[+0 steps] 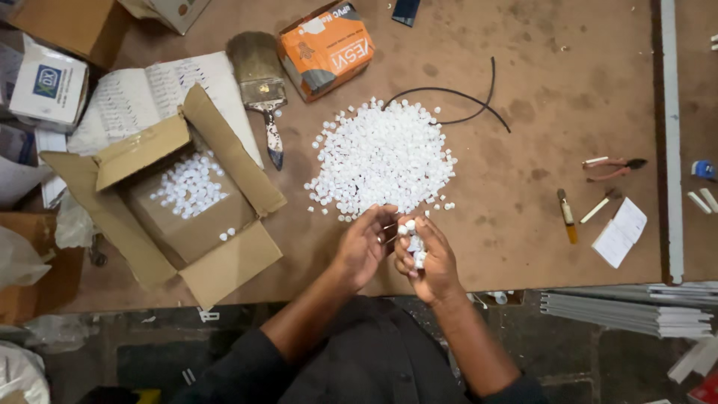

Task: The person repeatedly picks small white plastic caps from a pile on a workbench and places them into a cardboard box. The person uses both hands to gather and transfer the caps, occasionally adjusting the pile. The task continues throughout the clip without a visible final state.

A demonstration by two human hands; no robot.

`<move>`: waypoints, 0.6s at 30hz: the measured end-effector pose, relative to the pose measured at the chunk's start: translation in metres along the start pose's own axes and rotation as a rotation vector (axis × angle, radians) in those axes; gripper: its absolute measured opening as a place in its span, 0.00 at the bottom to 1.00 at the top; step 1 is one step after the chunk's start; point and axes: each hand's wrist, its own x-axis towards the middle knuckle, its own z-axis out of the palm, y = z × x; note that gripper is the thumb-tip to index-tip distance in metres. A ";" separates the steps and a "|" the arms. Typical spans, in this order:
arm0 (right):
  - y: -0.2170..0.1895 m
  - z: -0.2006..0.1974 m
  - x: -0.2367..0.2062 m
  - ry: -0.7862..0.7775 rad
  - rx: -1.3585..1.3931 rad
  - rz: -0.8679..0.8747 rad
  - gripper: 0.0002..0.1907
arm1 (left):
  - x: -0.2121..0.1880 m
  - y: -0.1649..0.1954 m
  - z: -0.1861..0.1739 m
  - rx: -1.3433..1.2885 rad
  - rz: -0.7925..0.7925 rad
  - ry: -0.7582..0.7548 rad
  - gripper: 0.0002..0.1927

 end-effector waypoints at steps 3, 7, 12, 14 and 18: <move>0.001 0.012 -0.001 0.024 -0.027 -0.067 0.14 | 0.006 0.004 0.004 -0.011 -0.009 -0.012 0.20; -0.001 0.017 -0.007 0.051 -0.065 -0.120 0.14 | 0.005 0.009 0.003 -0.060 -0.021 0.017 0.19; -0.002 0.022 -0.018 0.097 -0.220 -0.184 0.14 | 0.003 0.016 0.003 -0.031 -0.062 0.046 0.21; -0.002 0.027 -0.018 0.124 -0.319 -0.159 0.15 | 0.003 0.017 0.002 -0.028 -0.055 0.039 0.21; 0.000 0.035 -0.018 0.132 -0.261 -0.085 0.14 | 0.004 0.014 -0.002 -0.020 -0.013 0.049 0.20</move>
